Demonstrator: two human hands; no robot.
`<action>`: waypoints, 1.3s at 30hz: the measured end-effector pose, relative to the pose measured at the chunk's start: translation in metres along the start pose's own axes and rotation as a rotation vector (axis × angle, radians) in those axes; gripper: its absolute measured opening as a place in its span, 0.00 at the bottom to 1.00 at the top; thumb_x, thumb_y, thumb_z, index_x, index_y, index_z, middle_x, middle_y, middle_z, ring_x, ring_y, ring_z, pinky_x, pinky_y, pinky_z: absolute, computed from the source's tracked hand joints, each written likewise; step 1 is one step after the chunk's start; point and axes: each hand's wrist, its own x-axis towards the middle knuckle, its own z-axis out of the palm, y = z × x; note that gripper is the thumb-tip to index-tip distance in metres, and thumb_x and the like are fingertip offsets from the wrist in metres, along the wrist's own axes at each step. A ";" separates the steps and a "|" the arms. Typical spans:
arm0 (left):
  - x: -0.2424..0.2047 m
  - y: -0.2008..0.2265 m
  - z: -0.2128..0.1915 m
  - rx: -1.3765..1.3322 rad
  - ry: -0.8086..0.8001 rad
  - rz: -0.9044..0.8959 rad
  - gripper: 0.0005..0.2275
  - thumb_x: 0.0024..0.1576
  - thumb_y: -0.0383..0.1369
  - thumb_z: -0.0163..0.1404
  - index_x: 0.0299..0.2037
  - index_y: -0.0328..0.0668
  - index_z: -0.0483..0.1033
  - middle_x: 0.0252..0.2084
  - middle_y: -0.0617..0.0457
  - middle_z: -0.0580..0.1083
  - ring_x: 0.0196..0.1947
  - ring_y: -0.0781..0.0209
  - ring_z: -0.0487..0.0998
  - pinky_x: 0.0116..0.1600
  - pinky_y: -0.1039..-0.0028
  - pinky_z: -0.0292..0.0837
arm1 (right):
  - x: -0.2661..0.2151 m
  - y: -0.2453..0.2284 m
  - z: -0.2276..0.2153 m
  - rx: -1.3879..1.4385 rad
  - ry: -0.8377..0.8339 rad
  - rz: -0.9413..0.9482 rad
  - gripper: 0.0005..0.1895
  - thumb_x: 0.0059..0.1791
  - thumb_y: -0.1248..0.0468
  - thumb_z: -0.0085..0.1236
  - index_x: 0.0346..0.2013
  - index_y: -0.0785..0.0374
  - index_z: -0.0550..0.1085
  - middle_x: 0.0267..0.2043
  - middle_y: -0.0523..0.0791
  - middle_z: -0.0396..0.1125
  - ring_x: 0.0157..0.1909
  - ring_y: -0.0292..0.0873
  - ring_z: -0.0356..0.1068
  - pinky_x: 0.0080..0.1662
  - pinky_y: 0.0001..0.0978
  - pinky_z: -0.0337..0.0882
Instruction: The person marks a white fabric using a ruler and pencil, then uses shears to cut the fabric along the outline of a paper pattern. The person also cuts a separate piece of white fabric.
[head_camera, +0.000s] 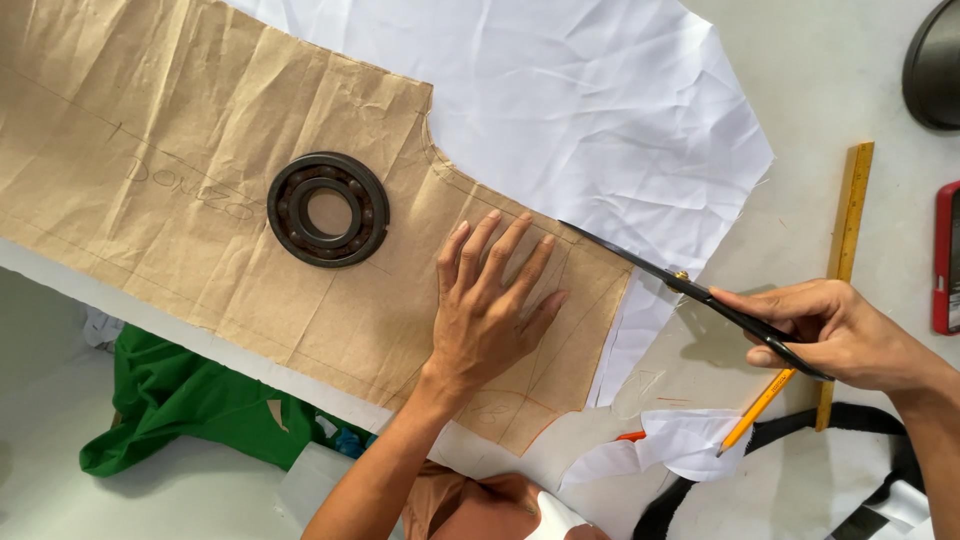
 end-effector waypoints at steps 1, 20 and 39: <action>0.000 0.000 0.000 0.000 0.000 -0.001 0.17 0.64 0.45 0.52 0.56 0.44 0.78 0.63 0.43 0.71 0.64 0.40 0.70 0.69 0.49 0.59 | 0.000 -0.002 0.001 -0.001 -0.001 0.001 0.39 0.35 0.69 0.74 0.62 0.65 0.78 0.28 0.36 0.59 0.26 0.38 0.46 0.28 0.28 0.50; -0.001 -0.001 0.000 -0.036 -0.013 -0.030 0.19 0.66 0.47 0.45 0.55 0.42 0.77 0.63 0.45 0.72 0.65 0.42 0.70 0.70 0.50 0.58 | 0.008 -0.016 0.013 0.024 0.028 0.036 0.40 0.34 0.71 0.72 0.62 0.65 0.76 0.22 0.37 0.43 0.25 0.39 0.41 0.29 0.31 0.42; -0.001 -0.002 -0.002 -0.071 -0.036 -0.056 0.16 0.64 0.46 0.50 0.51 0.42 0.75 0.64 0.46 0.71 0.66 0.44 0.69 0.70 0.51 0.58 | 0.013 -0.021 0.016 0.001 0.023 -0.032 0.38 0.35 0.69 0.73 0.61 0.66 0.77 0.27 0.37 0.57 0.26 0.39 0.45 0.29 0.29 0.47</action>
